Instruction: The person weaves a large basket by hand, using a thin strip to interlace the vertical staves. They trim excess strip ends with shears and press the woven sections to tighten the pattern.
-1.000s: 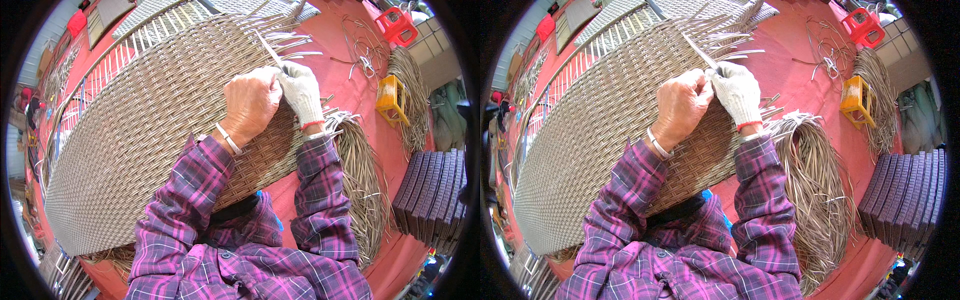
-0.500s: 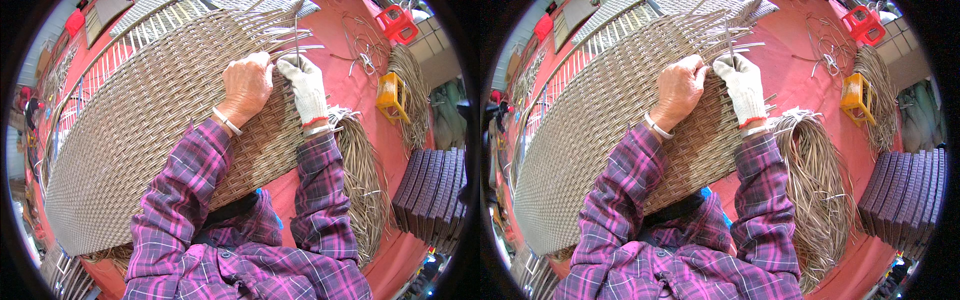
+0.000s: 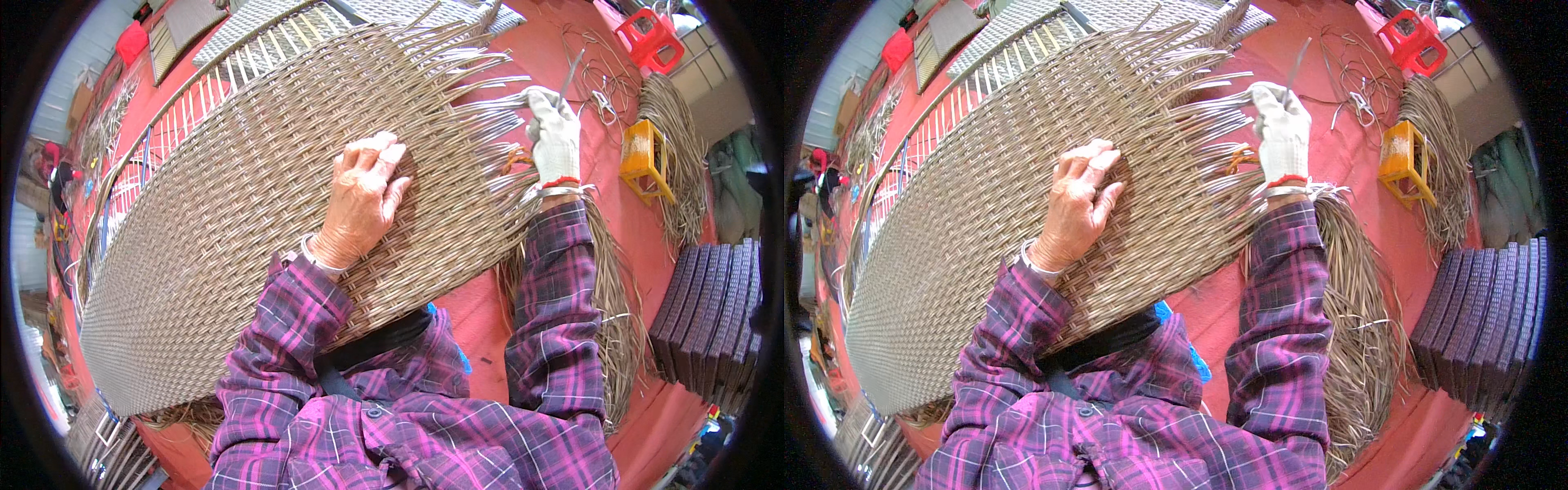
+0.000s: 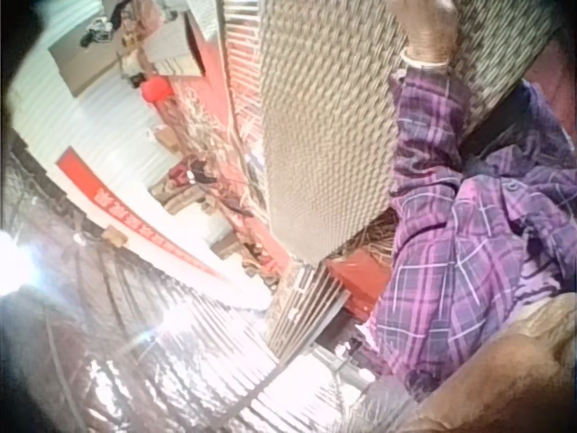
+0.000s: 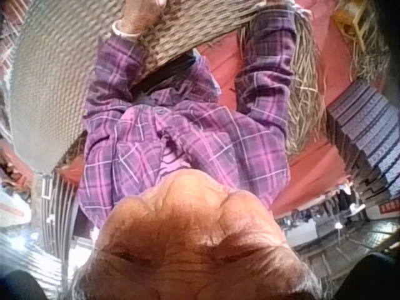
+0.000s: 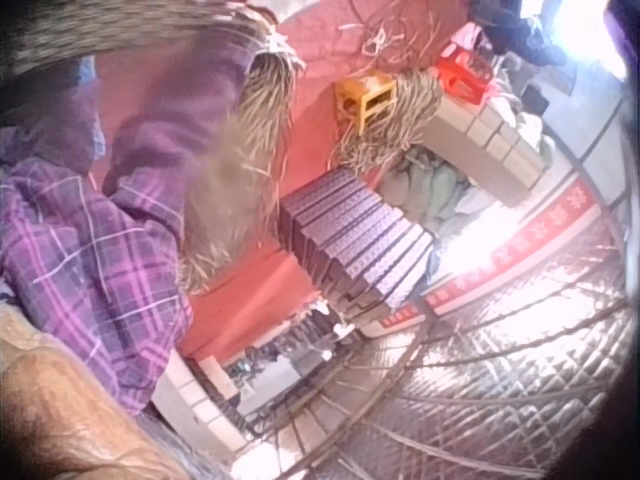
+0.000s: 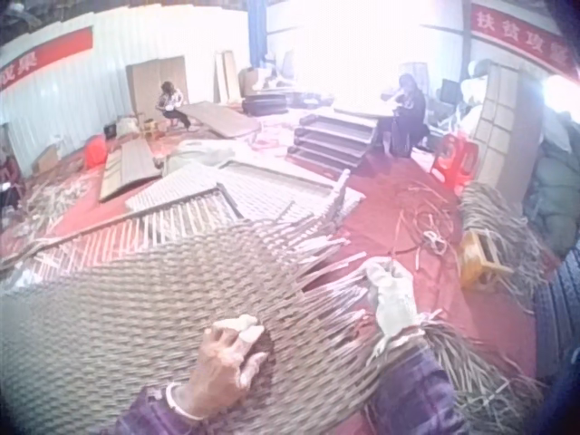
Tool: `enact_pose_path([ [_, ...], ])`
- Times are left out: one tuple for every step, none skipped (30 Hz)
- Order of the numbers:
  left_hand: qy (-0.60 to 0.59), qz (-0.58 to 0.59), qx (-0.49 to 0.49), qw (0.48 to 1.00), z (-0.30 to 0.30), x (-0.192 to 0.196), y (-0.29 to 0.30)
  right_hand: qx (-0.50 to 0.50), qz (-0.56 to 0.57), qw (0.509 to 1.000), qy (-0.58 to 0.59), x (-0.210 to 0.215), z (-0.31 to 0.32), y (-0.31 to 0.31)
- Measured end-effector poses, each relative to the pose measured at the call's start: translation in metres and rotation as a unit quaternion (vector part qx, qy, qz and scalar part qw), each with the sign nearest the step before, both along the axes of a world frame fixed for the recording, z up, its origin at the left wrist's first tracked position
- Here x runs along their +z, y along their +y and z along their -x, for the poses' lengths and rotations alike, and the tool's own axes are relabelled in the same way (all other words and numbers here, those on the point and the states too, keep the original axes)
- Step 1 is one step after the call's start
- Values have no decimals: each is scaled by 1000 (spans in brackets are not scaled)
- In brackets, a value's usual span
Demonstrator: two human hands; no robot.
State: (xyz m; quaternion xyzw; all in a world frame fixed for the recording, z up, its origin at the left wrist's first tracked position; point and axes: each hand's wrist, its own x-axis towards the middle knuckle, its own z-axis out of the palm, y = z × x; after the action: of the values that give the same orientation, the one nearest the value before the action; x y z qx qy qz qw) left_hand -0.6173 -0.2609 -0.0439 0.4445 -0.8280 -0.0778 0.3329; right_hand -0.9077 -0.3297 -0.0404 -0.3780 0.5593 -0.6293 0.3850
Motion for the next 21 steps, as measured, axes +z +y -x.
enact_pose_path([
  [-21, -3, -11, 1000, -1, 2, 4, -5, -16, 1000, 7, 0, 6, 6],
  [-66, -3, -16, 998, -1, 3, 9, -11, -32, 999, 16, 0, 17, 15],
  [-77, -9, -32, 996, -1, 5, 13, -17, -47, 998, 27, -1, 28, 25],
  [-87, -11, -37, 995, -1, 6, 16, -32, -26, 996, 75, -10, 38, 35],
  [-98, -22, -47, 994, 0, 6, 17, -23, -48, 998, 44, -20, 50, 52],
  [-95, -11, -46, 994, 1, 6, 17, -42, -52, 998, 16, -34, 62, 68],
  [-97, -12, -46, 994, 4, 6, 15, -40, -42, 998, -2, -52, 73, 84],
  [-100, -13, -46, 994, 6, 5, 12, -45, -57, 997, -1, -73, 83, 103],
  [-112, -11, -51, 992, 10, 4, 7, -54, -90, 992, 69, -96, 91, 120],
  [-132, 2, -52, 990, 14, 3, 2, -79, -138, 982, 105, -121, 96, 135],
  [-134, 29, -60, 989, 19, 1, -4, -88, -188, 957, 204, -143, 104, 153],
  [-144, 30, -66, 987, 23, 0, -9, -79, -195, 932, 294, -165, 109, 172],
  [-154, 38, -65, 985, 27, -1, -13, -122, -230, 892, 369, -184, 115, 190],
  [-167, 37, -56, 984, 29, -1, -17, -92, -270, 868, 406, -201, 120, 207],
  [-176, 29, -57, 982, 30, 0, -19, -95, -345, 839, 409, -214, 126, 224],
  [-185, 38, -51, 981, 30, 1, -18, -87, -374, 840, 382, -224, 131, 239],
  [-173, 25, -55, 983, 28, 3, -15, -86, -396, 822, 399, -232, 134, 254],
  [-173, 34, -65, 982, 25, 5, -10, -82, -385, 821, 414, -240, 136, 266],
  [-175, 27, -76, 981, 21, 7, -2, -110, -403, 801, 430, -246, 137, 277],
  [-200, 22, -94, 975, 17, 9, 10, -108, -388, 790, 463, -251, 137, 288],
  [-225, 15, -112, 968, 13, 11, 21, -110, -401, 771, 482, -256, 137, 296],
])
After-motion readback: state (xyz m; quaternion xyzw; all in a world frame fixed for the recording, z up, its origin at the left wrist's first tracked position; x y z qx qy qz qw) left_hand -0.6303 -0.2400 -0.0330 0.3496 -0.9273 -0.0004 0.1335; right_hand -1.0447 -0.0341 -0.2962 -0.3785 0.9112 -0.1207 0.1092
